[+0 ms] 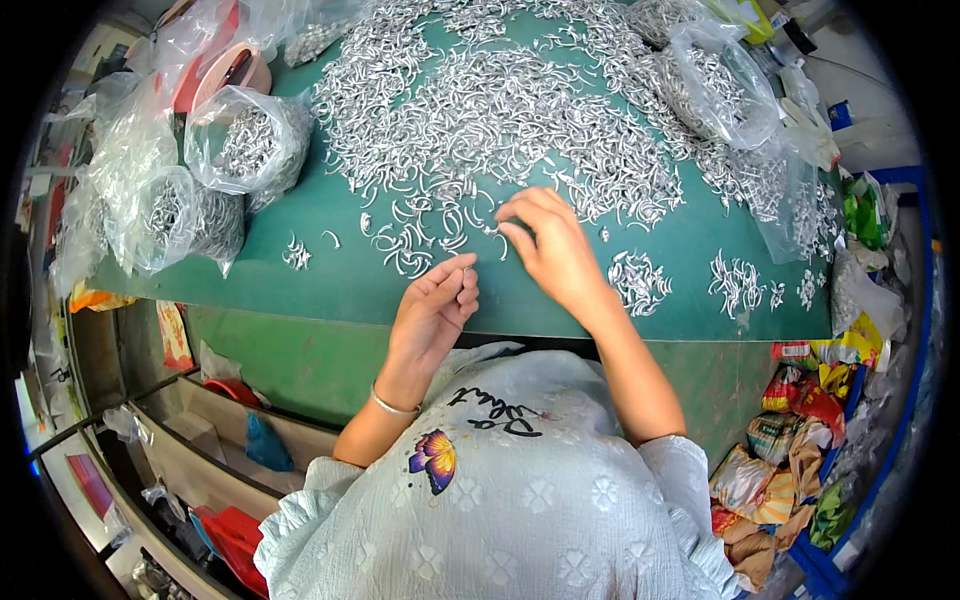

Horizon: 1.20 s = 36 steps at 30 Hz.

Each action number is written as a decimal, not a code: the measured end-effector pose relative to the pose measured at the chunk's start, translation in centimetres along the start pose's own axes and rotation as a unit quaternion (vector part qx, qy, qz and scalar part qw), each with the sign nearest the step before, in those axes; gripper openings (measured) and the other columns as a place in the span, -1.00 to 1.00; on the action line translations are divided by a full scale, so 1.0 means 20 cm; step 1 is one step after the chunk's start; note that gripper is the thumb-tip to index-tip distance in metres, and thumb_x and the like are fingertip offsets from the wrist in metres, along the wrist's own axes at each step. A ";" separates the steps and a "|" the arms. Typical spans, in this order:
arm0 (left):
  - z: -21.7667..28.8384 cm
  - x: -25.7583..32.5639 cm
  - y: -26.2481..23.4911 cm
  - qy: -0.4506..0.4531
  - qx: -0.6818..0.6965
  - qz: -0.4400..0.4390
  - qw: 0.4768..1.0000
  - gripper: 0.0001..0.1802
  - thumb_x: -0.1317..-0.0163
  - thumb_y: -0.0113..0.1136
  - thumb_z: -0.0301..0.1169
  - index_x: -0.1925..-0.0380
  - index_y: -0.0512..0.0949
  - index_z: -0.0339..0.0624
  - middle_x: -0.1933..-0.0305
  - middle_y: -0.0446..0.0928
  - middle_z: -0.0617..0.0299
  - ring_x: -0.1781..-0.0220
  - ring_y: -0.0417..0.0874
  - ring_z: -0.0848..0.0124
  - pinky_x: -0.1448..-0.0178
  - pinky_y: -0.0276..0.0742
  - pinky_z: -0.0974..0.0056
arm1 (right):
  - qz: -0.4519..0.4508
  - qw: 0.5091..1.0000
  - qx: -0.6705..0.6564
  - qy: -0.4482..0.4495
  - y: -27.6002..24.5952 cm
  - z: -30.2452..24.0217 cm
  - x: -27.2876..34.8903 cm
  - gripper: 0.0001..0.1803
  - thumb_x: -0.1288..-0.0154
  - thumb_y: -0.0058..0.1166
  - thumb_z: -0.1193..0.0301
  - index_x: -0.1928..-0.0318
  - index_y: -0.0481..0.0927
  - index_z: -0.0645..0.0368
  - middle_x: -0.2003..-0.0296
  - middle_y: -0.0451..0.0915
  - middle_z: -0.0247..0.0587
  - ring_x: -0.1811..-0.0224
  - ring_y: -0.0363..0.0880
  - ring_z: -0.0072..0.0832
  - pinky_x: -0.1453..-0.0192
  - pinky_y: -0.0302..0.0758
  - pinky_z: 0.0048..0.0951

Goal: The person sorts small silver metal hook-shaped parts by hand on a green table, moving them from a large pile into smaller groups and placing some into clear plastic bags.

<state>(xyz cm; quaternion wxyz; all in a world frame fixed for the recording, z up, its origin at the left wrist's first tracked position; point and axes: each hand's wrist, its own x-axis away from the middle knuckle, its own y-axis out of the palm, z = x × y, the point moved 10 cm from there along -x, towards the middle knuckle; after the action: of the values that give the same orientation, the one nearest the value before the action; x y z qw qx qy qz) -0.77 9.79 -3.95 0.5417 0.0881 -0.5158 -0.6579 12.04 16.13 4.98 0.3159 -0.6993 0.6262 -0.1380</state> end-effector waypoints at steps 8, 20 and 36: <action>0.44 0.00 0.06 0.212 -0.563 0.039 0.798 -0.64 -0.41 -0.13 -0.61 -0.16 0.45 -0.36 0.17 0.66 0.08 0.45 0.46 0.55 0.35 0.41 0.45 | -0.002 0.999 0.034 0.001 0.00 0.02 0.05 -0.86 -0.18 0.15 0.59 0.21 0.59 0.27 0.26 0.56 -0.10 0.16 0.50 -0.11 0.02 0.42 -0.20; -0.03 0.05 0.06 -0.048 0.051 0.023 0.997 -0.61 -0.43 0.00 -0.43 -0.17 0.39 -0.45 0.00 0.58 0.06 -0.02 0.61 0.34 -0.05 0.57 0.32 | -0.061 0.993 0.084 -0.054 0.08 -0.06 0.05 -0.82 -0.11 0.24 0.50 0.24 0.58 0.19 0.24 0.50 -0.19 0.11 0.43 -0.20 0.01 0.33 -0.23; -0.05 0.05 0.06 -0.037 0.061 0.090 0.993 -0.58 -0.47 -0.02 -0.39 -0.22 0.35 -0.44 0.16 0.53 0.17 0.14 0.56 0.40 0.03 0.55 0.33 | -0.040 0.995 0.084 -0.032 0.13 -0.02 -0.03 -0.88 -0.12 0.25 0.46 0.34 0.56 0.14 0.23 0.48 -0.24 0.10 0.41 -0.22 0.00 0.31 -0.23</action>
<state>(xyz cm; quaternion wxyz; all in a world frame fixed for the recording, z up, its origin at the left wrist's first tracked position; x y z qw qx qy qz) 0.13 8.55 -3.06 0.5726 0.0500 -0.5804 -0.5768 9.68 16.46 3.91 0.3873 -0.6991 0.5735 -0.1800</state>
